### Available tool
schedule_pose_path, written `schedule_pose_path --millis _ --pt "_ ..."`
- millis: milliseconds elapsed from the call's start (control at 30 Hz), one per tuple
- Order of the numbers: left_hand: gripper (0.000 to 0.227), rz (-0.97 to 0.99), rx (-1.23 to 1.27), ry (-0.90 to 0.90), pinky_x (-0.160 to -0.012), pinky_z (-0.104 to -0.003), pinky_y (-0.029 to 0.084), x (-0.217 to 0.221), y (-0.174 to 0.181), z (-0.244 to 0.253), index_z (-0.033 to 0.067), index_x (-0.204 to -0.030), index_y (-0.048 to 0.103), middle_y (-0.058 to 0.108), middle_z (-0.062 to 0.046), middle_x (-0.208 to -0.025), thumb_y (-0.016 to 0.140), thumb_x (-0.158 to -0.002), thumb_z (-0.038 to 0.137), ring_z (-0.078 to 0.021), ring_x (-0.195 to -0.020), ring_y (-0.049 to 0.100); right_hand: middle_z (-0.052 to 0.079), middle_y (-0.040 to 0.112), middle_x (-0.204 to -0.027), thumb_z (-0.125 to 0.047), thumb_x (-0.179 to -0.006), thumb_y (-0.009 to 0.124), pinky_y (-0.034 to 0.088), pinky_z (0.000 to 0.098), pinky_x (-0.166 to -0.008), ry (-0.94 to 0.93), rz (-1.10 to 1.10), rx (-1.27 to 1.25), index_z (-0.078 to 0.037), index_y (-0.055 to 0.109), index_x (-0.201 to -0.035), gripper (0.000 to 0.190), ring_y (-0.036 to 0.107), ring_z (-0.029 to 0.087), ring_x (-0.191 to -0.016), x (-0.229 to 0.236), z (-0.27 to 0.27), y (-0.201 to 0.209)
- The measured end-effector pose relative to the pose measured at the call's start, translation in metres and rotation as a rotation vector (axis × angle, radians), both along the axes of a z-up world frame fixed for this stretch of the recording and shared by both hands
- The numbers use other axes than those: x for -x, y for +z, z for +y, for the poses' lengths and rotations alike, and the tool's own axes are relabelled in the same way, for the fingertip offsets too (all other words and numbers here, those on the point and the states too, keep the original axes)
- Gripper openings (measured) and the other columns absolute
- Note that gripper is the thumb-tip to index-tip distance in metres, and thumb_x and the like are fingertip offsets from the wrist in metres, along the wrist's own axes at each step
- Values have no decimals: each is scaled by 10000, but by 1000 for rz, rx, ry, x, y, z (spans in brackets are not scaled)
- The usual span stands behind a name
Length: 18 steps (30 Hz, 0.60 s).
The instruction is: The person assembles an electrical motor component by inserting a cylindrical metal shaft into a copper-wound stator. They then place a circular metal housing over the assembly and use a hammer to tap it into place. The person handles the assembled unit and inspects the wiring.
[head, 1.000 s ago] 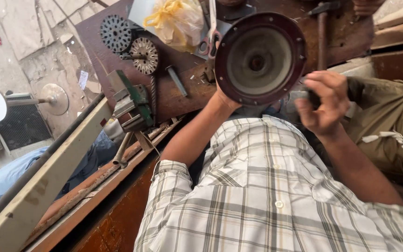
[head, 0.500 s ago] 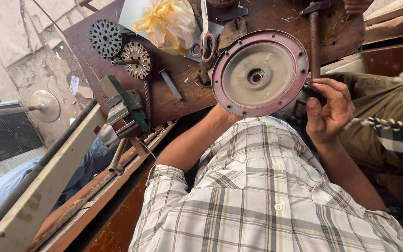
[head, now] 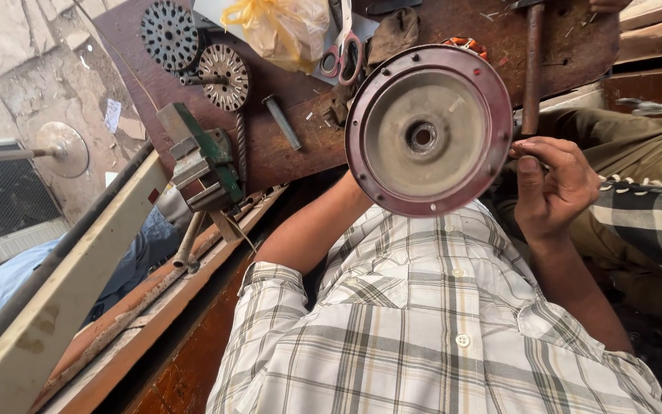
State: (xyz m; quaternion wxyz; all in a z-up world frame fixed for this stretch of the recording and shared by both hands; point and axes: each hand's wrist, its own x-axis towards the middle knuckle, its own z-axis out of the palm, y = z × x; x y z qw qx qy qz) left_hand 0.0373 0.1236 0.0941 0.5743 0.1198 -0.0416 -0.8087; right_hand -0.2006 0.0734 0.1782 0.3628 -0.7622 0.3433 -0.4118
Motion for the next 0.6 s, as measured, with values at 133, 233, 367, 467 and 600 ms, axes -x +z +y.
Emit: schedule_pose_path --millis 133,233,367,467,600 --pt "719 234 -138 109 -1094 -403 533 -7 -24 7 57 -1473 514 627 -148 -1391 503 -1027 621 -240 -1251 641 91 737 -1022 -288 -1135 652 526 212 -759 -32 -72 -115 39 719 -1181 337 683 104 -857 2 4 0" --pt "727 318 -176 176 -1098 -393 530 -10 -34 0 58 -1484 507 628 -144 -1395 505 -1025 621 -231 -1256 639 20 727 -985 -367 -1076 629 467 150 -747 -18 -175 -275 43 722 -1224 446 615 19 -806 0 8 1" --pt "738 104 16 19 -1104 -380 525 -10 -25 -11 58 -1498 497 629 -140 -1399 509 -1021 622 -219 -1262 637 98 719 -1127 -182 -1122 718 532 190 -883 21 -183 -481 75 628 -1337 347 665 93 -976 -4 9 -1" --pt "890 -283 306 -21 -1143 -340 516 -16 1 -9 57 -1571 451 624 -142 -1453 496 -984 725 -192 -1319 627 116 721 -1170 -87 -1128 735 558 217 -957 25 -276 -596 71 627 -1324 274 687 118 -1037 -9 7 -5" --pt "970 -613 483 22 -1184 -308 500 -25 41 -8 25 -1589 434 600 -135 -1494 470 -1002 797 -166 -1313 599 110 729 -1116 -80 -1117 715 594 247 -844 12 -307 -672 42 638 -1330 257 703 124 -943 -14 3 -9"
